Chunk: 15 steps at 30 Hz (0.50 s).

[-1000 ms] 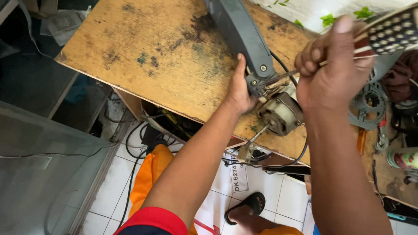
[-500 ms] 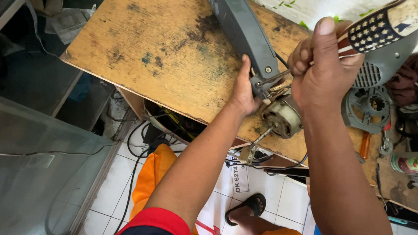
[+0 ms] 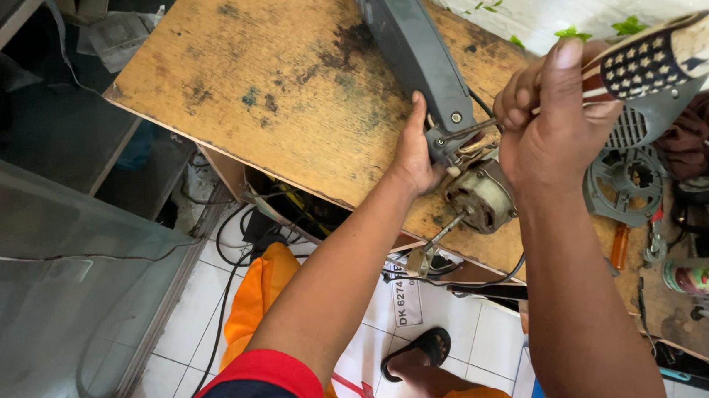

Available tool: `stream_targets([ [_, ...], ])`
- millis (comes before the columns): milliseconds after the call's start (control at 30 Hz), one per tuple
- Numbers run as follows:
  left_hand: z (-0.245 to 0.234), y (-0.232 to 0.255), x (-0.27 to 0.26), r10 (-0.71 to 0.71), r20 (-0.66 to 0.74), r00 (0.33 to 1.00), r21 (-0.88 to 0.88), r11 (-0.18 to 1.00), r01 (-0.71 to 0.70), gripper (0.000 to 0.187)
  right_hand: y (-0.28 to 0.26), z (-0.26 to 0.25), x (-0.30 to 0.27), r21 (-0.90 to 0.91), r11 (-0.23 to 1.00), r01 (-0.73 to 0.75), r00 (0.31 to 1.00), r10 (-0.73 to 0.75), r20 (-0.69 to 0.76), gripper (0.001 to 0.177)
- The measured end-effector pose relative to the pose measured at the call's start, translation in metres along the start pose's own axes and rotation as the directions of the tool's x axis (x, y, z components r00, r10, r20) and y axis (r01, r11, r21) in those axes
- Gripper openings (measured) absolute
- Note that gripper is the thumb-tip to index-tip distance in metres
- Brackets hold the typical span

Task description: The person disassembles a grey electrical appliance on a workbench, using a screwdriver to remove screws and separate the casing from the motor assembly. They manipulate the internal components and wires, then reassemble the parts and tighten the screws.

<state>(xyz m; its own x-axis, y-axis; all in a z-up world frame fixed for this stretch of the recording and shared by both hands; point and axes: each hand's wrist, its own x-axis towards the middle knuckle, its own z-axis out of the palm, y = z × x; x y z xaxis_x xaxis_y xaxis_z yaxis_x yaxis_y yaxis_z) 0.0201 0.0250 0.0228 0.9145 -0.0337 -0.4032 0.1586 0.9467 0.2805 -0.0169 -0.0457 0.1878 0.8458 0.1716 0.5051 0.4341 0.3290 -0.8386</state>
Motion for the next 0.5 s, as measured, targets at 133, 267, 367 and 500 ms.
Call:
stream_targets([
  [133,-0.001,-0.001,0.002,-0.028,-0.003,1.0,-0.029,0.999,0.028,0.076,0.008,-0.008,-0.001,-0.01,0.999,-0.031,0.998,0.03,-0.051,0.028],
  [267,-0.004,-0.004,0.007,-0.018,0.02,1.0,-0.033,0.999,0.019,0.075,0.008,-0.01,-0.002,-0.009,1.0,-0.013,1.0,0.013,-0.013,0.028],
  [367,0.0,0.002,0.0,-0.024,-0.014,1.0,-0.003,1.0,0.024,0.077,0.006,-0.007,-0.004,0.019,1.0,-0.025,1.0,0.025,0.004,0.024],
  [500,0.003,0.003,-0.004,-0.018,-0.04,0.999,0.035,0.999,0.019,0.079,0.01,-0.017,0.003,0.055,0.996,-0.067,0.995,0.063,0.076,0.041],
])
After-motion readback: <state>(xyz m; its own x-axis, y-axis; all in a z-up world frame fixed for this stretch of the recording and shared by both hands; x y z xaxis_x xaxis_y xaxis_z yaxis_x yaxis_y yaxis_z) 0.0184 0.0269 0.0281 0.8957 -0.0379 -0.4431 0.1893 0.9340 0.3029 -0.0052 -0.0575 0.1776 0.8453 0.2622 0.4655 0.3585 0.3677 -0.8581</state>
